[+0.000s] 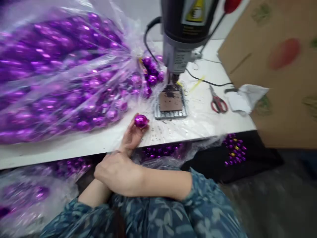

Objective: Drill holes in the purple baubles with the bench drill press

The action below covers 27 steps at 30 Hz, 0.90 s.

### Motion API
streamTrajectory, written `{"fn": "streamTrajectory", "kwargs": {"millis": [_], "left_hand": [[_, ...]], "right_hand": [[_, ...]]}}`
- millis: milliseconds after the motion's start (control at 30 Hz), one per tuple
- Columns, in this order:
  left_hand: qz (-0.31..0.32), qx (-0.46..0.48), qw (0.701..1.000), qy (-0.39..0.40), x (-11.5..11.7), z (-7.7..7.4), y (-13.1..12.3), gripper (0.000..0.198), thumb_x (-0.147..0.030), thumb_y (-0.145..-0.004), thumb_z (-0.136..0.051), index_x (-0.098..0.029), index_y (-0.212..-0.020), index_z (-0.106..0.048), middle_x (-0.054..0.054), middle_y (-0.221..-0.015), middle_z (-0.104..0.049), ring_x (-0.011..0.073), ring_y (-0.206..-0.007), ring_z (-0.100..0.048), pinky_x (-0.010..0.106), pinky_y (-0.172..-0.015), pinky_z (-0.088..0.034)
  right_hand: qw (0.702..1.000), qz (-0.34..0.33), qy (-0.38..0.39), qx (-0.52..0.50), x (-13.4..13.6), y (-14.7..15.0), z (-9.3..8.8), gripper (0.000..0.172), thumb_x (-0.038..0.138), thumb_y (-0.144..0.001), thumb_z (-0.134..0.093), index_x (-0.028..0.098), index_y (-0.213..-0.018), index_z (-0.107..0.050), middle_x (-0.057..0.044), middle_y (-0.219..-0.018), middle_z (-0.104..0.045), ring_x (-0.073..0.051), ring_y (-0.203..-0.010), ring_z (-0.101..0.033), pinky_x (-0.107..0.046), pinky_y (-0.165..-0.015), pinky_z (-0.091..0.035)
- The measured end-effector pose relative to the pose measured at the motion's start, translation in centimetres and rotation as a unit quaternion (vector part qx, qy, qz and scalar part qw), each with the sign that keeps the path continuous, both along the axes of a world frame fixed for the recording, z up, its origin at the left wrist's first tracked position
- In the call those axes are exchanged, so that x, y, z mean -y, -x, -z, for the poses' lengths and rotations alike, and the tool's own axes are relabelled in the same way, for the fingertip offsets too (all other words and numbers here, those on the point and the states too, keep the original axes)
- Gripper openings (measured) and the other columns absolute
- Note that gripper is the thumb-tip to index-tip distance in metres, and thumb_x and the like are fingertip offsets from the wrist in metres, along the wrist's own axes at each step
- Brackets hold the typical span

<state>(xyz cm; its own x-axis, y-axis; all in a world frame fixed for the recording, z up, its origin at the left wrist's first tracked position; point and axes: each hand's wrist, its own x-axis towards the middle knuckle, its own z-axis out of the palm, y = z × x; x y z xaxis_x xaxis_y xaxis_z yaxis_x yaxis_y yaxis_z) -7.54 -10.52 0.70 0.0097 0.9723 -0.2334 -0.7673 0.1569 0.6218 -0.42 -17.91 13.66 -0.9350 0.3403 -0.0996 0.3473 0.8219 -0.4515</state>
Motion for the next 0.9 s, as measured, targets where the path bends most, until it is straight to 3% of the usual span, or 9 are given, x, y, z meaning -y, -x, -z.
{"fn": "streamTrajectory", "kwargs": {"millis": [133, 233, 333, 433, 600, 733, 900], "left_hand": [[-0.011, 0.003, 1.0, -0.016, 0.2, 0.1, 0.8, 0.033, -0.035, -0.08, -0.084, -0.036, -0.111, -0.074, -0.001, -0.111, -0.076, 0.0196, -0.104, -0.072, 0.03, -0.087, -0.061], [-0.011, 0.002, 1.0, -0.021, 0.0, 0.2, 0.8, 0.035, -0.035, -0.077, -0.087, -0.037, -0.11, -0.074, -0.001, -0.112, -0.076, 0.0204, -0.106, -0.073, 0.031, -0.087, -0.061], [-0.017, 0.006, 1.0, -0.013, 0.4, -0.1, 0.3, 0.034, -0.036, -0.079, -0.086, -0.035, -0.111, -0.074, -0.001, -0.108, -0.076, 0.0174, -0.098, -0.074, 0.028, -0.08, -0.061], [-0.014, 0.027, 0.999, 0.01, 0.3, -0.3, -0.3, 0.03, -0.043, -0.087, -0.08, -0.029, -0.112, -0.074, 0.0, -0.098, -0.076, 0.0138, -0.081, -0.072, 0.024, -0.069, -0.058], [0.0, 0.051, 0.999, 0.019, -1.0, -0.3, -0.7, 0.04, -0.054, -0.095, -0.066, -0.018, -0.11, -0.071, 0.004, -0.081, -0.073, 0.0144, -0.061, -0.066, 0.026, -0.057, -0.053], [-0.006, 0.041, 0.999, -0.023, -1.1, -0.2, -1.0, 0.032, -0.039, -0.087, -0.077, -0.017, -0.11, -0.07, 0.005, -0.088, -0.074, 0.0154, -0.067, -0.068, 0.027, -0.061, -0.054], [-0.013, 0.036, 0.998, -0.055, -1.2, 0.3, -1.3, 0.039, -0.024, -0.079, -0.081, -0.02, -0.117, -0.07, 0.008, -0.106, -0.073, 0.0197, -0.086, -0.072, 0.032, -0.073, -0.059]], "right_hand": [[0.997, -0.018, 0.078, 0.017, 1.0, -0.6, 2.1, 0.026, 0.021, -0.103, -0.04, 0.017, -0.101, -0.066, -0.005, -0.103, -0.076, -0.01, -0.094, -0.067, -0.023, -0.075, -0.05], [0.995, 0.027, 0.093, 0.028, 0.9, -2.6, 3.8, 0.025, 0.024, -0.102, -0.043, 0.019, -0.106, -0.067, -0.005, -0.106, -0.076, -0.01, -0.094, -0.066, -0.024, -0.07, -0.046], [0.992, 0.089, 0.081, 0.037, 1.0, -6.6, 5.4, 0.03, 0.035, -0.103, -0.043, 0.02, -0.114, -0.067, -0.006, -0.114, -0.074, -0.013, -0.096, -0.067, -0.026, -0.072, -0.047], [0.983, 0.16, 0.071, 0.053, 0.7, -11.7, 8.0, 0.038, 0.038, -0.105, -0.036, 0.02, -0.118, -0.067, -0.007, -0.109, -0.074, -0.012, -0.1, -0.068, -0.027, -0.085, -0.052], [0.955, 0.262, 0.086, 0.107, 0.3, -18.2, 13.3, 0.033, 0.043, -0.099, -0.053, 0.013, -0.103, -0.067, -0.003, -0.096, -0.071, -0.011, -0.09, -0.067, -0.033, -0.088, -0.059], [0.937, 0.312, 0.102, 0.119, 0.8, -19.8, 15.9, 0.037, 0.047, -0.1, -0.05, 0.014, -0.096, -0.066, -0.003, -0.094, -0.07, -0.01, -0.087, -0.066, -0.033, -0.088, -0.058], [0.935, 0.319, 0.113, 0.101, -0.4, -19.2, 16.3, 0.041, 0.047, -0.104, -0.04, 0.016, -0.102, -0.067, -0.005, -0.101, -0.072, -0.012, -0.094, -0.067, -0.035, -0.094, -0.057]]}}
